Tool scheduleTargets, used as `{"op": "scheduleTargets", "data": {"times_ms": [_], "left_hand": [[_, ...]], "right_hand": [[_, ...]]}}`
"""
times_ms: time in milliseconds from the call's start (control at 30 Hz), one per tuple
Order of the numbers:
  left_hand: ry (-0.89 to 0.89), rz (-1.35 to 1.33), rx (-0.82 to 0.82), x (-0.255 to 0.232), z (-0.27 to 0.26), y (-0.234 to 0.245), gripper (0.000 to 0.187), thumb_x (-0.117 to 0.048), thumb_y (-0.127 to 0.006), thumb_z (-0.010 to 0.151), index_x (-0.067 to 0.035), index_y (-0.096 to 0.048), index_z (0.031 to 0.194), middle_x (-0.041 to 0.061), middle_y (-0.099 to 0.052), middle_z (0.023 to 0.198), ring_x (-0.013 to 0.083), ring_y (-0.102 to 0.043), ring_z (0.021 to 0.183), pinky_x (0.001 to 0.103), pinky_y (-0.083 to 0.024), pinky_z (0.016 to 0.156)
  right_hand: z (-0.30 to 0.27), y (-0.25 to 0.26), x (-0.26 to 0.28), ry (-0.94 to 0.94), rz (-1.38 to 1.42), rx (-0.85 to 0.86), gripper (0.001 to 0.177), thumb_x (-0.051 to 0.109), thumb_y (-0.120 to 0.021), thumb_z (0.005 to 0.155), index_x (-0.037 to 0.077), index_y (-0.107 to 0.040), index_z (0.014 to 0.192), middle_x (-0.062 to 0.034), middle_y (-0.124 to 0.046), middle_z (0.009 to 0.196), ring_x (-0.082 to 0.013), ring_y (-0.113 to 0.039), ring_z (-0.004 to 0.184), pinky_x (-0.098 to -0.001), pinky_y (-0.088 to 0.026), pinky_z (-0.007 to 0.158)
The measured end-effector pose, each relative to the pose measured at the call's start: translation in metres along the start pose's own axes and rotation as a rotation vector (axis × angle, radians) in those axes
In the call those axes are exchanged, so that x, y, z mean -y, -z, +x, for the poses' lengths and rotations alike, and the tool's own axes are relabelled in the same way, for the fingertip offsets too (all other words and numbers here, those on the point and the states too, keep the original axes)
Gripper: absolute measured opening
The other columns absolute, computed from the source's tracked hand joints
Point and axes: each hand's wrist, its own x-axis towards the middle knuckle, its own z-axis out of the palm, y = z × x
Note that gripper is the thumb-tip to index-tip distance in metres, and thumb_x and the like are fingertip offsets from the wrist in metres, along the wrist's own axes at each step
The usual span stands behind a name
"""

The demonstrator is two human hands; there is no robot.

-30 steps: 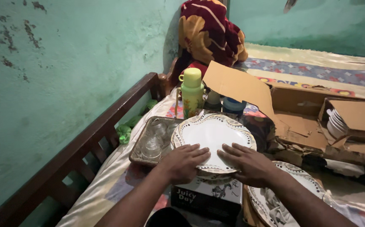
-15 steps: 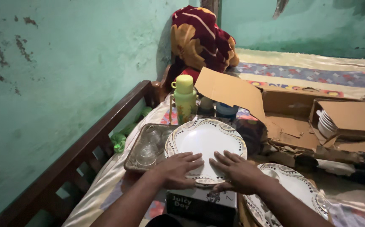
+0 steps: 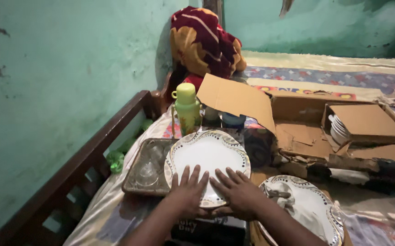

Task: The person wipes the surface of white ceramic plates with a white cloth. They handle the plates one at a time, rubbing the cloth over the top and bottom surfaces before placing them back on a stack. The task is performed on a bed in a cluttered room.

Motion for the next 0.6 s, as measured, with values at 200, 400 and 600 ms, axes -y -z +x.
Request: {"op": "scheduleTargets", "data": {"times_ms": [200, 400, 600], "left_hand": [[-0.012, 0.028, 0.026, -0.0013, 0.0051, -0.0018, 0.125, -0.056, -0.079, 0.084, -0.014, 0.006, 0.165, 0.024, 0.011, 0.171, 0.0525, 0.007, 0.156, 0.072, -0.006, 0.120], [0.003, 0.001, 0.046, -0.0021, 0.0072, -0.0056, 0.124, -0.056, -0.079, 0.084, -0.013, 0.006, 0.165, 0.024, 0.011, 0.171, 0.0529, 0.008, 0.156, 0.072, -0.005, 0.121], [-0.010, 0.000, -0.010, 0.0011, 0.0068, -0.0077, 0.125, -0.055, -0.081, 0.082, -0.015, 0.004, 0.166, 0.023, 0.009, 0.172, 0.0511, 0.006, 0.156, 0.072, -0.006, 0.120]], "right_hand": [[-0.0022, -0.0027, 0.0016, -0.013, -0.004, -0.003, 0.097, 0.067, -0.054, 0.096, 0.017, -0.007, 0.165, -0.0136, -0.004, 0.172, -0.0411, -0.003, 0.157, -0.0532, -0.009, 0.125], [-0.0028, 0.0016, 0.0031, -0.018, 0.035, 0.009, 0.099, 0.067, -0.054, 0.093, 0.019, -0.007, 0.165, -0.0123, -0.003, 0.173, -0.0403, -0.003, 0.157, -0.0528, -0.008, 0.124], [-0.0021, -0.0006, 0.0035, -0.032, 0.047, -0.029, 0.104, 0.077, -0.051, 0.089, 0.018, -0.011, 0.165, -0.0148, -0.007, 0.171, -0.0419, -0.005, 0.157, -0.0532, -0.009, 0.124]]}}
